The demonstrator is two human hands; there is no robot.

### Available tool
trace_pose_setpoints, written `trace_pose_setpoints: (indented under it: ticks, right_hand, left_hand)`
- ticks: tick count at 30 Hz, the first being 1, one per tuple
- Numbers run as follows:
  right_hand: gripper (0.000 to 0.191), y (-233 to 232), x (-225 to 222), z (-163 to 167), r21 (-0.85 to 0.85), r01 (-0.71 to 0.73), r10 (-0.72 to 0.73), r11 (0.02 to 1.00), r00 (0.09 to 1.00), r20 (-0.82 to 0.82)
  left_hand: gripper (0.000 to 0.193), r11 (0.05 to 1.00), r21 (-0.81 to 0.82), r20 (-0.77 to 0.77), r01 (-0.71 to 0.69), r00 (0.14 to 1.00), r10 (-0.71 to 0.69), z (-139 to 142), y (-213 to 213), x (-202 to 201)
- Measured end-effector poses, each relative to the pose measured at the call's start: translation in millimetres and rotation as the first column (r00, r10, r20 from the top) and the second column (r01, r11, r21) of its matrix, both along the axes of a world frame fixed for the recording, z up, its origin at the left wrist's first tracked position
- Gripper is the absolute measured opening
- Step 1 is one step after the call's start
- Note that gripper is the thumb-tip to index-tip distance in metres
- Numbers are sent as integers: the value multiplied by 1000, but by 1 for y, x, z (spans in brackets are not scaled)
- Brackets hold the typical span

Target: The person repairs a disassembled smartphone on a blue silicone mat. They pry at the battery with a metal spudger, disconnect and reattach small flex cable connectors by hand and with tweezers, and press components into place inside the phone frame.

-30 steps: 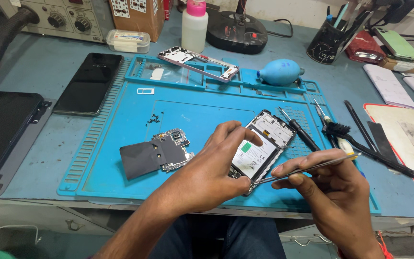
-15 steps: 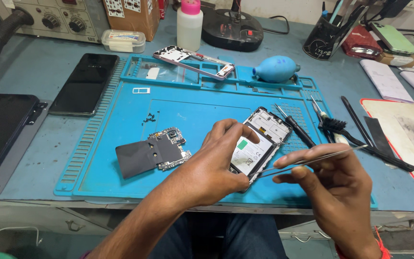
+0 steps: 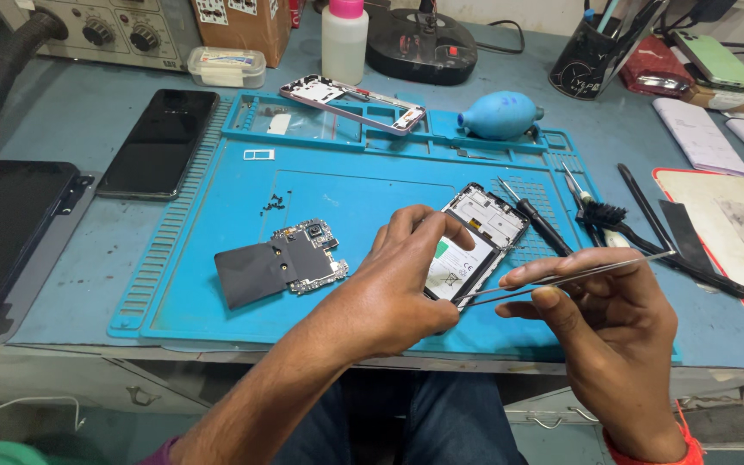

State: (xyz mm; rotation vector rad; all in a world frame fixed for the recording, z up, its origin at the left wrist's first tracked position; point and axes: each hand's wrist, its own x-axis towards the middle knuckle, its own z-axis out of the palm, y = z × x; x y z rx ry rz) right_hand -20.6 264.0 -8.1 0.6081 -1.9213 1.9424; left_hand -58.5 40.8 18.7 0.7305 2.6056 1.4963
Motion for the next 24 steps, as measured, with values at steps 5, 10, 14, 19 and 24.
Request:
trace_pose_setpoints:
  ticks: [5,10,14,19,24]
  right_hand:
    - [26,2,-1,-2,-21,1,-1,1000,1000,7]
    - [26,3,0,-4,-38,20,-20,999,1000,21]
    - [26,3,0,-5,-31,18,-17,999,1000,12]
    - [23,0,0,-3,13,29,-29,1000,999,22]
    - [22,-2,-1,0,41,4,-4,999,1000,9]
  left_hand:
    - [66,1000,-15,15,21,1000,-20,2,-4,-2]
    - [60,1000,-2,59,28,998,-28,3,-8,-3]
    - [63,1000,0,3,14,1000,-14,1,-6,-1]
    - [62,1000,5,-13,-3,1000,3,2,-4,1]
    - [63,999,50,33,-7,999,5,9,-6,6]
